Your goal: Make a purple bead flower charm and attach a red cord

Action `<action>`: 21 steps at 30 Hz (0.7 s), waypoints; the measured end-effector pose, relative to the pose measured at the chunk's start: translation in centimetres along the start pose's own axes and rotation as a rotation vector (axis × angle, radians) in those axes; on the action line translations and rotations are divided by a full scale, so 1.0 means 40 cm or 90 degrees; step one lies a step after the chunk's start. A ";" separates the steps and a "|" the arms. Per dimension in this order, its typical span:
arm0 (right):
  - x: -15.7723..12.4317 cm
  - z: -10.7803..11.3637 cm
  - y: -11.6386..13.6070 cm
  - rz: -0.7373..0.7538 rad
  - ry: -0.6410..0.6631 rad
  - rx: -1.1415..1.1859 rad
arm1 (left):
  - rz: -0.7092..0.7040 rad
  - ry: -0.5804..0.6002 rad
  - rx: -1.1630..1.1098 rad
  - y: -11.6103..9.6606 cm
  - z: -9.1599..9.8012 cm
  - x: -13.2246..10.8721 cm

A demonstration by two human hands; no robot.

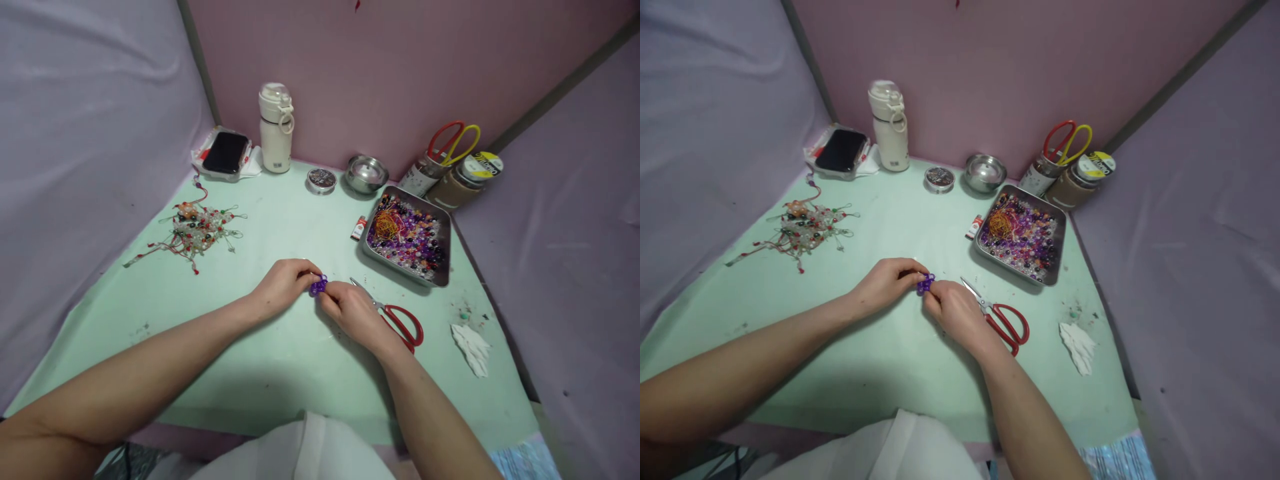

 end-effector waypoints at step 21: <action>-0.001 0.024 -0.045 -0.101 -0.144 0.109 | 0.003 0.001 0.031 -0.010 0.001 -0.005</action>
Point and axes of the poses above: each hand's wrist, its own x-axis towards the middle knuckle, its own z-axis out of the back of the hand, y = z × x, the point moved 2 cm from there along x, towards the middle knuckle, and after that the axes turned 5 degrees about z, right-handed, at the moved point
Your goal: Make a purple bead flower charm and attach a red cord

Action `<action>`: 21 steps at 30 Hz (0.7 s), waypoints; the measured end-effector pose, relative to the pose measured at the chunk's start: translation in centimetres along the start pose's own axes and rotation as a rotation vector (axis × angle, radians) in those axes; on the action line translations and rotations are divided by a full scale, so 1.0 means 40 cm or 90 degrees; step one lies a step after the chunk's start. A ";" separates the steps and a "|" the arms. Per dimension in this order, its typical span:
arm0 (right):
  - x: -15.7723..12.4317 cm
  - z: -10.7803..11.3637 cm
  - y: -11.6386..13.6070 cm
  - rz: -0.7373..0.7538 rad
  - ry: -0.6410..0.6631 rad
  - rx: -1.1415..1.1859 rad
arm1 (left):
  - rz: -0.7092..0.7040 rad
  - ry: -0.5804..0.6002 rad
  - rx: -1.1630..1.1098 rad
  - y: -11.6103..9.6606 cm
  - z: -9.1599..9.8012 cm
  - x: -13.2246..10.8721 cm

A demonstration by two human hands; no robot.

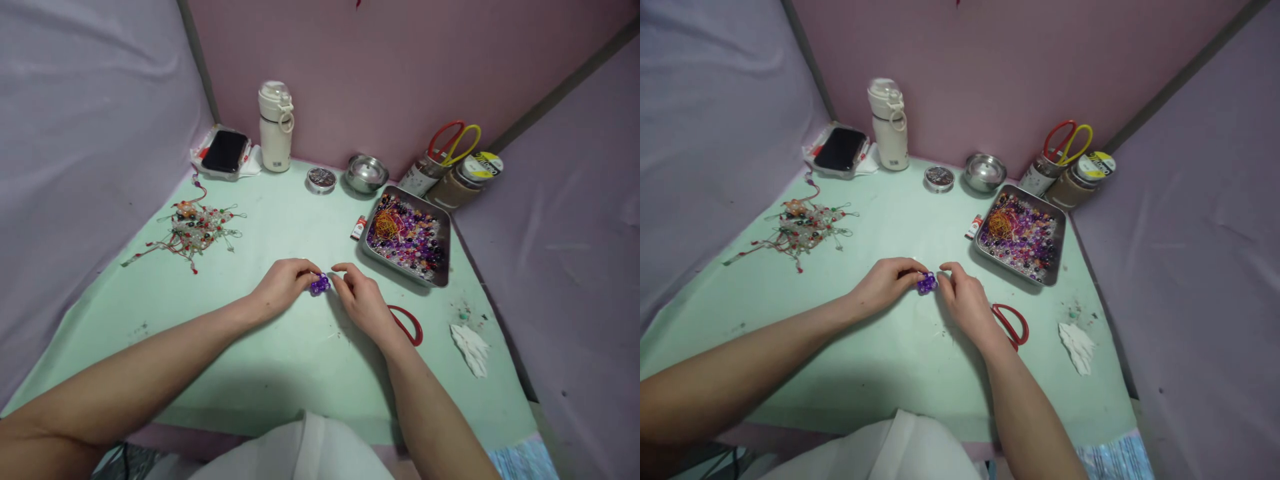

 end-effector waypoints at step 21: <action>0.017 -0.029 0.005 0.025 -0.249 0.151 | -0.031 -0.040 0.068 -0.005 0.005 0.003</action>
Point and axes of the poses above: each hand's wrist, its own x-axis towards the middle knuckle, its own z-axis out of the back of the hand, y = z × x, the point moved 2 cm from there along x, towards the middle knuckle, and after that the axes turned 5 degrees about z, right-handed, at the moved point
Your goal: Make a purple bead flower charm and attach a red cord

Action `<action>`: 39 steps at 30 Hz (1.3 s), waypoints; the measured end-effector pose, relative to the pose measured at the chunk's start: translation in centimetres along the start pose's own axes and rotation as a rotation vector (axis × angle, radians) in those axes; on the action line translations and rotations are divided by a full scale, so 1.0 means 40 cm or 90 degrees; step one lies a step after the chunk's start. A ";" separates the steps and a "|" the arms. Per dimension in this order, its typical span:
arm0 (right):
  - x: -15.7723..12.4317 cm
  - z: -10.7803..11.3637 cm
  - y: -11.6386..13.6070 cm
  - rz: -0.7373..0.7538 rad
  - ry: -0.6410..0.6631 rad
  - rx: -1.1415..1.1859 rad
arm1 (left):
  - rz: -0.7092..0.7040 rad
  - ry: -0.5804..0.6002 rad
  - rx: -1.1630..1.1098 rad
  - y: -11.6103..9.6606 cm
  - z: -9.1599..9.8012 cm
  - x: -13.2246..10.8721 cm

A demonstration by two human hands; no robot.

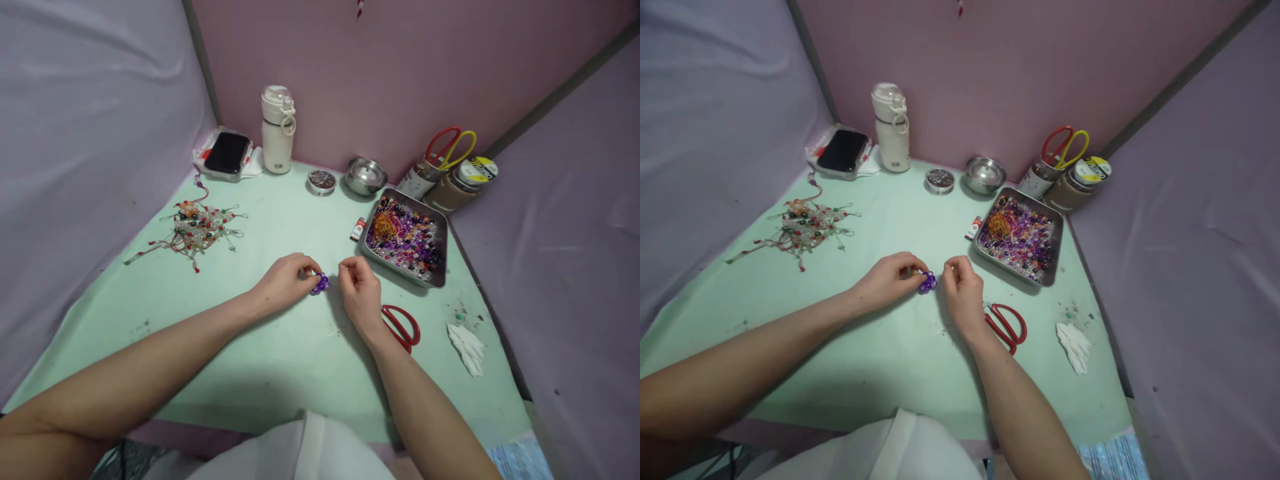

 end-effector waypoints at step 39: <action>0.018 0.005 -0.010 -0.152 0.051 0.383 | 0.111 0.006 -0.452 0.033 -0.016 0.025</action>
Point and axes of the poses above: each hand's wrist, its own x-axis towards the middle knuckle, its own z-axis out of the back of the hand, y = z × x, the point moved 2 cm from there along x, towards the middle knuckle, and after that the axes turned 5 degrees about z, right-handed, at the moved point
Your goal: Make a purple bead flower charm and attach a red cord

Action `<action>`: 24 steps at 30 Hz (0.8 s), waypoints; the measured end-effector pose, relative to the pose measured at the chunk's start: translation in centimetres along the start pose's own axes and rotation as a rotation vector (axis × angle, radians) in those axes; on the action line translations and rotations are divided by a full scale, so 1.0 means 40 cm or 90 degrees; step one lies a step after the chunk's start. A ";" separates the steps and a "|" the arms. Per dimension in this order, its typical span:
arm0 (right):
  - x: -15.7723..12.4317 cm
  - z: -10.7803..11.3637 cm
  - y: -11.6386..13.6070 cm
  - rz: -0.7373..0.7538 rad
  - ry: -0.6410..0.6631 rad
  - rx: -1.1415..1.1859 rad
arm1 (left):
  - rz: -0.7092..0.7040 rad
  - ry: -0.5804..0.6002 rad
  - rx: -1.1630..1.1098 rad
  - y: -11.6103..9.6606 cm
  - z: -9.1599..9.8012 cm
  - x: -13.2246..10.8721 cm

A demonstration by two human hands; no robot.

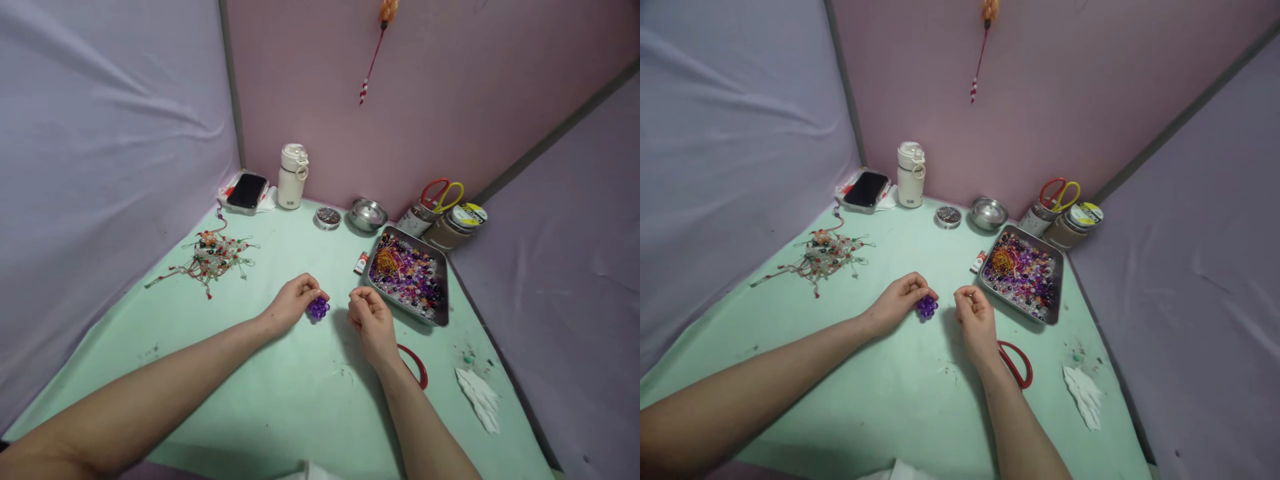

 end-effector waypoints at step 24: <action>-0.029 -0.004 0.008 0.183 0.204 -0.575 | 0.015 0.028 0.087 -0.023 -0.007 -0.031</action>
Point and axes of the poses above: each hand's wrist, its own x-axis towards the middle knuckle, its own z-axis out of the back of the hand, y = z × x, the point moved 2 cm from there along x, towards the middle knuckle, and after that the axes turned 5 degrees about z, right-handed, at the moved point
